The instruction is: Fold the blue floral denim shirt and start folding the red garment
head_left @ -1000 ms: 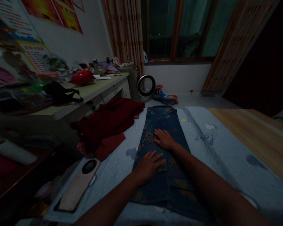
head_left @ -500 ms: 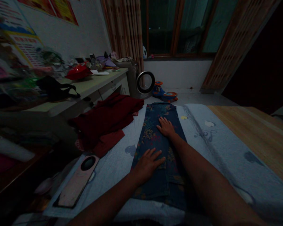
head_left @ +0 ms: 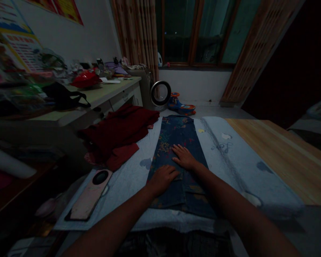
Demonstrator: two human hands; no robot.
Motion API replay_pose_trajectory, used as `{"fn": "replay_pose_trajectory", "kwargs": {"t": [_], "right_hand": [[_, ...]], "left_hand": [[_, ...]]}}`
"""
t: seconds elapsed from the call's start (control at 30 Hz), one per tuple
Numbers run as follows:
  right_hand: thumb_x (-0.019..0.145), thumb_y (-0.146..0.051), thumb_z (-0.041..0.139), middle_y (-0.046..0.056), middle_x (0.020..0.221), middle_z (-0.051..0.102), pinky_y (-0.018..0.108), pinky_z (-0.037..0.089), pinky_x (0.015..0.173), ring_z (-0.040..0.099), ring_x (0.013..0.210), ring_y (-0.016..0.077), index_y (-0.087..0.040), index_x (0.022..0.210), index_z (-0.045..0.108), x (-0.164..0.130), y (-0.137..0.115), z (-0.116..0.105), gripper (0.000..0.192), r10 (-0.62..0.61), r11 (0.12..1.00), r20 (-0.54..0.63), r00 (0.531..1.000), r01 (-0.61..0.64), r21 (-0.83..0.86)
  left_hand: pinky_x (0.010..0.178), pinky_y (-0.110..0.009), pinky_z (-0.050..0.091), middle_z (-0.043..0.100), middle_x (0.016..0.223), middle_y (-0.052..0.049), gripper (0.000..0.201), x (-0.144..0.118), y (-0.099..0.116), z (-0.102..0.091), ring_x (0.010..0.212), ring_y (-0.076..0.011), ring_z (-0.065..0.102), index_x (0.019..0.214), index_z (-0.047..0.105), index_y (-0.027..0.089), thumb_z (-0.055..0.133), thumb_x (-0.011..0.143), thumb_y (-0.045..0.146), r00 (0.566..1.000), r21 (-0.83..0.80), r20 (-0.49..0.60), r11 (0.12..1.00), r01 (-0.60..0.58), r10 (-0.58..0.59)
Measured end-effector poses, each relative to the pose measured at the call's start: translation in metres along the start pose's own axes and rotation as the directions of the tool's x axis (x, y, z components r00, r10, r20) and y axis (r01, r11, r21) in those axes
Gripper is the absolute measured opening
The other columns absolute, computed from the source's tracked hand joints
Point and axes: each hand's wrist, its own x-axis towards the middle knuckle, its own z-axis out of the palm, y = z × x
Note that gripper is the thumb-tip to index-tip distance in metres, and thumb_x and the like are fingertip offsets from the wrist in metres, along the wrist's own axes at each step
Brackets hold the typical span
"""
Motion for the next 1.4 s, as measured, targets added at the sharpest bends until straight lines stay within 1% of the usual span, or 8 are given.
{"fn": "replay_pose_trajectory", "kwargs": {"t": [0.23, 0.5, 0.6, 0.73, 0.83, 1.0, 1.2, 1.4], "right_hand": [[0.097, -0.051, 0.033, 0.006, 0.16, 0.02, 0.051, 0.019, 0.115, 0.012, 0.147, 0.0276, -0.023, 0.151, 0.029, -0.03, -0.014, 0.001, 0.061, -0.041, 0.999, 0.017, 0.999, 0.042, -0.023], [0.098, -0.048, 0.029, 0.006, 0.16, 0.02, 0.05, 0.022, 0.114, 0.014, 0.147, 0.0261, -0.021, 0.151, 0.028, -0.055, -0.022, -0.002, 0.059, -0.041, 0.999, 0.04, 0.998, 0.04, 0.029], [0.099, -0.046, 0.029, 0.005, 0.16, 0.019, 0.049, 0.021, 0.115, 0.013, 0.147, 0.0253, -0.022, 0.151, 0.027, -0.061, -0.021, -0.002, 0.058, -0.063, 0.996, 0.043, 0.997, 0.06, 0.058], [0.099, -0.045, 0.029, 0.006, 0.159, 0.022, 0.048, 0.02, 0.116, 0.013, 0.147, 0.0241, -0.021, 0.15, 0.031, -0.072, -0.021, -0.004, 0.056, -0.053, 0.987, 0.022, 0.998, 0.049, 0.15], [0.097, -0.046, 0.037, 0.008, 0.155, 0.031, 0.044, 0.022, 0.117, 0.019, 0.146, 0.0226, -0.018, 0.146, 0.039, -0.083, -0.024, -0.008, 0.056, -0.045, 0.964, -0.011, 0.999, 0.047, 0.261], [0.083, -0.04, 0.062, 0.013, 0.153, 0.035, 0.048, 0.021, 0.116, 0.024, 0.144, 0.0266, -0.016, 0.141, 0.046, -0.098, -0.037, -0.011, 0.064, -0.06, 0.947, -0.035, 0.998, 0.068, 0.316], [0.083, -0.019, 0.055, 0.009, 0.139, 0.054, 0.042, 0.028, 0.114, 0.043, 0.133, 0.0229, -0.02, 0.12, 0.063, -0.097, -0.054, -0.015, 0.038, -0.036, 0.966, -0.108, 0.994, 0.062, 0.25], [0.085, -0.015, 0.049, 0.008, 0.117, 0.067, 0.032, 0.043, 0.099, 0.06, 0.11, 0.0194, -0.02, 0.114, 0.064, -0.099, -0.061, -0.023, 0.033, 0.037, 0.961, -0.148, 0.988, 0.006, 0.277]], "left_hand": [[0.084, -0.035, 0.044, 0.061, 0.097, -0.007, 0.018, -0.004, -0.003, 0.0, 0.093, -0.0211, 0.054, 0.098, 0.061, 0.019, 0.047, 0.09, 0.013, 1.0, -0.039, 0.008, 0.999, 0.019, -0.019], [0.085, -0.032, 0.045, 0.06, 0.09, -0.004, 0.023, -0.001, -0.012, 0.002, 0.09, -0.0189, 0.055, 0.087, 0.059, 0.019, 0.043, 0.08, 0.004, 0.972, -0.24, -0.077, 0.95, 0.199, -0.223], [0.086, -0.032, 0.045, 0.061, 0.092, -0.004, 0.021, 0.0, -0.012, 0.001, 0.092, -0.019, 0.056, 0.09, 0.06, 0.019, 0.044, 0.083, 0.008, 0.972, -0.256, -0.066, 0.946, 0.2, -0.224], [0.09, -0.035, 0.044, 0.061, 0.101, -0.005, 0.017, -0.006, -0.011, -0.01, 0.098, -0.0211, 0.055, 0.101, 0.061, 0.019, 0.052, 0.089, 0.027, 0.99, -0.264, 0.012, 0.954, 0.141, -0.143], [0.095, -0.039, 0.042, 0.058, 0.116, -0.006, 0.032, -0.018, -0.011, -0.02, 0.107, -0.0236, 0.052, 0.116, 0.058, 0.022, 0.057, 0.085, 0.03, 0.988, -0.23, 0.076, 0.962, 0.149, -0.135], [0.103, -0.041, 0.036, 0.055, 0.129, -0.007, 0.048, -0.031, -0.008, -0.022, 0.119, -0.0247, 0.047, 0.127, 0.054, 0.023, 0.054, 0.08, 0.014, 0.978, -0.14, 0.065, 0.969, 0.204, -0.197], [0.098, -0.041, 0.04, 0.06, 0.122, -0.008, 0.046, -0.023, 0.002, -0.021, 0.113, -0.0247, 0.051, 0.123, 0.057, 0.023, 0.048, 0.081, 0.005, 0.965, -0.006, 0.063, 0.967, 0.256, -0.255], [0.084, -0.038, 0.045, 0.065, 0.108, -0.007, 0.031, -0.02, 0.006, -0.025, 0.099, -0.0241, 0.054, 0.113, 0.061, 0.022, 0.042, 0.092, 0.01, 0.961, 0.105, 0.032, 0.957, 0.272, -0.276]]}}
